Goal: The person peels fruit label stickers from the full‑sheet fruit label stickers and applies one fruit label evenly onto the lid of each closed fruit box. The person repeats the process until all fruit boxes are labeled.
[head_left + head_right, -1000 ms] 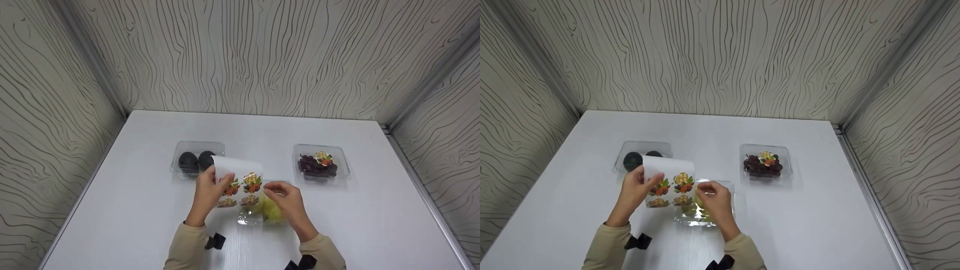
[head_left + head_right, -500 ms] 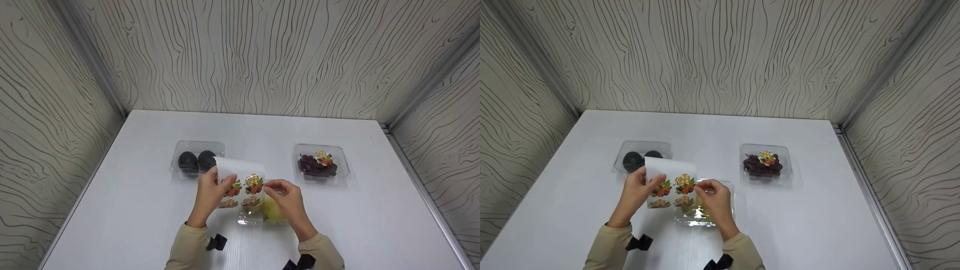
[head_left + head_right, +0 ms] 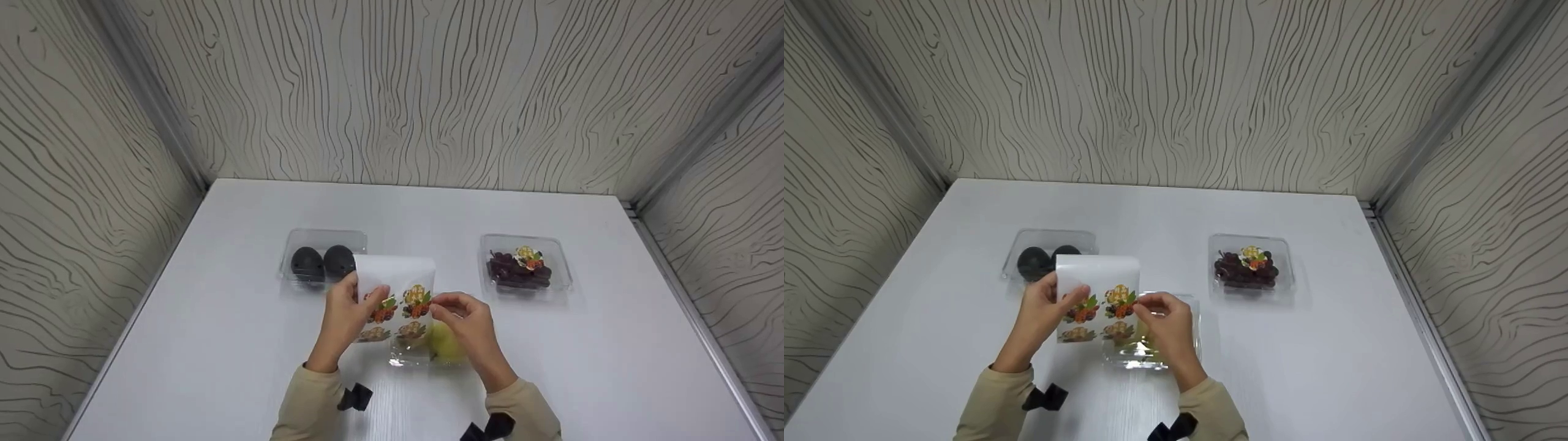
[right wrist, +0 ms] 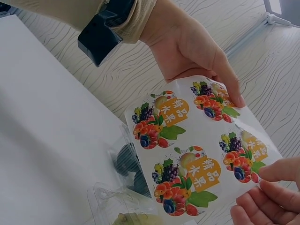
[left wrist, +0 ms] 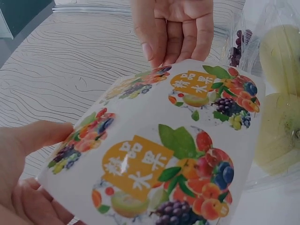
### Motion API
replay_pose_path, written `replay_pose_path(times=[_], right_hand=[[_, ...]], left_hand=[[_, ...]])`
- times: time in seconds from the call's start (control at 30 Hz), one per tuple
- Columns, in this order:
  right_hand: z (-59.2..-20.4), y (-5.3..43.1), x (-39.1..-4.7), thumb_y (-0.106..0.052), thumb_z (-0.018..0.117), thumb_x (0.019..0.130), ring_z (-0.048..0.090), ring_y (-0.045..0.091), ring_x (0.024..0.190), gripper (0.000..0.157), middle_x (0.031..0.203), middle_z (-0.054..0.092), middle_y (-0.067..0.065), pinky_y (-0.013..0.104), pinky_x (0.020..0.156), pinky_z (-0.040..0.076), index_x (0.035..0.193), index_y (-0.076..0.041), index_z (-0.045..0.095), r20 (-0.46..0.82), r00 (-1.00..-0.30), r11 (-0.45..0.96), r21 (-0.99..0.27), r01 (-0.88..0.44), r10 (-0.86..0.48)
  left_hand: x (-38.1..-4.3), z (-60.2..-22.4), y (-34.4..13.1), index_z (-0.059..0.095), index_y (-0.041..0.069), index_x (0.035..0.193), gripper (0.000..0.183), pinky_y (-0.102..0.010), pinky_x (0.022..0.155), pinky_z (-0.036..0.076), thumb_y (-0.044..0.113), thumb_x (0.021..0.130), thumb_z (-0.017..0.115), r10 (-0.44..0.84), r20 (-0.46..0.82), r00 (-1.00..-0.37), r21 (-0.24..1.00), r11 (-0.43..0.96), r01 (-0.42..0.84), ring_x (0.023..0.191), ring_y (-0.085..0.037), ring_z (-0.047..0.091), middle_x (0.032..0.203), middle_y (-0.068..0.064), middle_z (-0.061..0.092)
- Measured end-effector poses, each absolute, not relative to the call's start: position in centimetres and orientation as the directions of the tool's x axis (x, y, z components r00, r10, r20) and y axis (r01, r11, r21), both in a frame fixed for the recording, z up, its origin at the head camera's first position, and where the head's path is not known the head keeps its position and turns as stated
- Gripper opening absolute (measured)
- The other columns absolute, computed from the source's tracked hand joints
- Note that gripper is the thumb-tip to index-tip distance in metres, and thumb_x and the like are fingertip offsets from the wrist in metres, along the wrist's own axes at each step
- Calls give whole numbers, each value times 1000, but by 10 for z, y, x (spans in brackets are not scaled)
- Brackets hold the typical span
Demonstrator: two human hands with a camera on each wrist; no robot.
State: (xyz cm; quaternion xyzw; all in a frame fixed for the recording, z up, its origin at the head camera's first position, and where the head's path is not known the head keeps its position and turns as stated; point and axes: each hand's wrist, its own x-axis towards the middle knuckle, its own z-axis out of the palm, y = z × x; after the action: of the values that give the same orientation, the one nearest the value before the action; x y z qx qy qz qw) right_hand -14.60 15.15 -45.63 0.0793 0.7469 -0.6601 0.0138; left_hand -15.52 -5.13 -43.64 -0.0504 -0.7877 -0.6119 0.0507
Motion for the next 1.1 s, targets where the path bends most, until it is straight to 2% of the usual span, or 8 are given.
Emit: replay_pose_path(times=[0.07, 0.13, 0.23, 0.33, 0.5, 0.6, 0.8, 1.1], right_hand=[[-457, 152, -146, -5, 72, 83, 65, 5, 79, 21, 87, 69, -2, 18, 74, 55, 99, 7, 65, -141, -984, 102, -983, 152, 106], [-456, 153, -146, -5, 73, 82, 65, 6, 78, 19, 84, 67, -4, 18, 72, 55, 96, 6, 65, -153, -982, 73, -984, 162, 114], [-456, 154, -147, -3, 72, 82, 65, 6, 76, 15, 80, 66, -6, 20, 72, 56, 93, 4, 64, -158, -980, 21, -987, 161, 120], [-455, 154, -146, -1, 71, 83, 65, 6, 76, 13, 78, 65, -8, 20, 72, 57, 92, 4, 63, -141, -982, -17, -990, 140, 124], [-455, 153, -145, -2, 71, 83, 64, 4, 74, 18, 79, 65, -8, 18, 71, 55, 94, 9, 63, -75, -986, 29, -996, 80, 150], [-456, 152, -144, -4, 73, 82, 63, 1, 76, 22, 83, 68, -2, 17, 73, 54, 96, 10, 65, -25, -983, 104, -994, 45, 180], [-460, 150, -143, -4, 73, 82, 63, -3, 79, 22, 99, 70, 22, 14, 76, 55, 99, 10, 68, 49, -980, 173, -985, -15, 192], [-459, 150, -142, -6, 73, 83, 63, -5, 81, 24, 102, 70, 22, 14, 77, 53, 102, 9, 68, 16, -981, 185, -982, 20, 191]], left_hand=[[-156, -438, -51, 60, -8, 99, 28, -14, 54, 39, 14, 86, 71, 35, 127, -991, 968, 215, 131, 56, 3, 47, 66, -12, 61], [-156, -440, -50, 59, -9, 107, 34, -16, 61, 48, 15, 87, 70, 59, 86, -995, 985, 145, 94, 66, 1, 59, 84, -20, 70], [-157, -444, -48, 55, -8, 117, 44, -21, 71, 55, 17, 85, 72, 95, -12, -995, 1000, 22, -10, 81, -7, 68, 102, -21, 72], [-158, -451, -46, 52, -4, 121, 49, -25, 74, 57, 18, 82, 75, 122, -109, -987, 989, -83, -120, 82, -10, 70, 99, -11, 74], [-157, -461, -44, 57, -2, 116, 39, -25, 76, 56, 21, 87, 68, 171, -207, -963, 964, -131, -231, 80, -9, 69, 90, 1, 73], [-154, -465, -44, 57, -3, 117, 38, -26, 80, 56, 23, 90, 64, 218, -216, -952, 960, -132, -248, 86, -11, 69, 96, -3, 73], [-152, -470, -39, 53, -4, 123, 46, -30, 85, 56, 19, 87, 68, 273, -176, -946, 961, -158, -225, 94, -15, 68, 109, -11, 71], [-150, -469, -30, 54, -4, 120, 41, -30, 87, 54, 17, 87, 66, 202, -200, -959, 969, -105, -224, 94, -13, 67, 112, -16, 69]])
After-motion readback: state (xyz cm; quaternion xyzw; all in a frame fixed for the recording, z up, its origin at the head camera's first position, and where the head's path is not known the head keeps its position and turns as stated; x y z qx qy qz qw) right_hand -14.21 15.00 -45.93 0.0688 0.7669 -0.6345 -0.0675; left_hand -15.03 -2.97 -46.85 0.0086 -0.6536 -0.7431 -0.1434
